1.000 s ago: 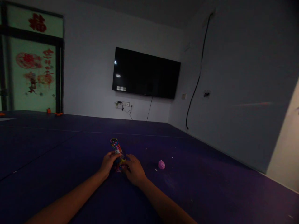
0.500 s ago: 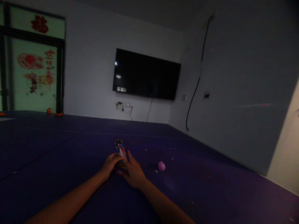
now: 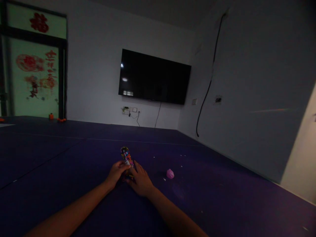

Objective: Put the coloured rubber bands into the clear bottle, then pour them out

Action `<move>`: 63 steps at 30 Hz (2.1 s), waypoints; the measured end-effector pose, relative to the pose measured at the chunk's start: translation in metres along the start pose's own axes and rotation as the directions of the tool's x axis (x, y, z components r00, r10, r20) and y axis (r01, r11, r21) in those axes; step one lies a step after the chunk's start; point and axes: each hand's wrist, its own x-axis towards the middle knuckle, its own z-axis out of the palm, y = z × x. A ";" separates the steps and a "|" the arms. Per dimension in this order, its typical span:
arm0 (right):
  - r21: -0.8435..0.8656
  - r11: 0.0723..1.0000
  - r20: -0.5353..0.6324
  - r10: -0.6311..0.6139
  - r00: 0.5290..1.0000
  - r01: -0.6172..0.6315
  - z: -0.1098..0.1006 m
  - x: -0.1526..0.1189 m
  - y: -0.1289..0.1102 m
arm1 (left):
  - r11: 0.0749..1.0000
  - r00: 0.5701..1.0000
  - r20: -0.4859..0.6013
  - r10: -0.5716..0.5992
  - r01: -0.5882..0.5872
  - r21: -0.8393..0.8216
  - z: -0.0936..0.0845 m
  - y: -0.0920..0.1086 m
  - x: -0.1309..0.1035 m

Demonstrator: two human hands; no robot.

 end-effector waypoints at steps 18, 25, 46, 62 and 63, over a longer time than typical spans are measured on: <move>0.025 0.999 -0.002 -0.042 0.999 0.042 0.000 0.001 0.002 | 0.997 0.989 -0.128 0.069 -0.064 0.041 -0.001 -0.004 0.004; 0.183 0.978 -0.110 -0.077 0.991 0.096 -0.004 0.003 0.002 | 0.993 0.980 -0.171 0.104 -0.092 0.075 -0.001 -0.003 0.002; 0.204 0.978 -0.176 0.008 0.984 0.028 -0.006 0.003 0.008 | 0.997 0.987 -0.142 0.079 -0.076 0.024 -0.001 0.000 0.001; 0.014 1.000 -0.005 -0.003 1.000 0.003 0.000 -0.001 0.000 | 0.998 0.997 0.070 0.035 -0.031 -0.059 0.003 0.003 -0.004; 0.014 1.000 -0.011 -0.005 1.000 0.005 0.000 -0.001 0.000 | 0.998 0.996 0.078 0.040 -0.036 -0.056 0.003 0.003 -0.004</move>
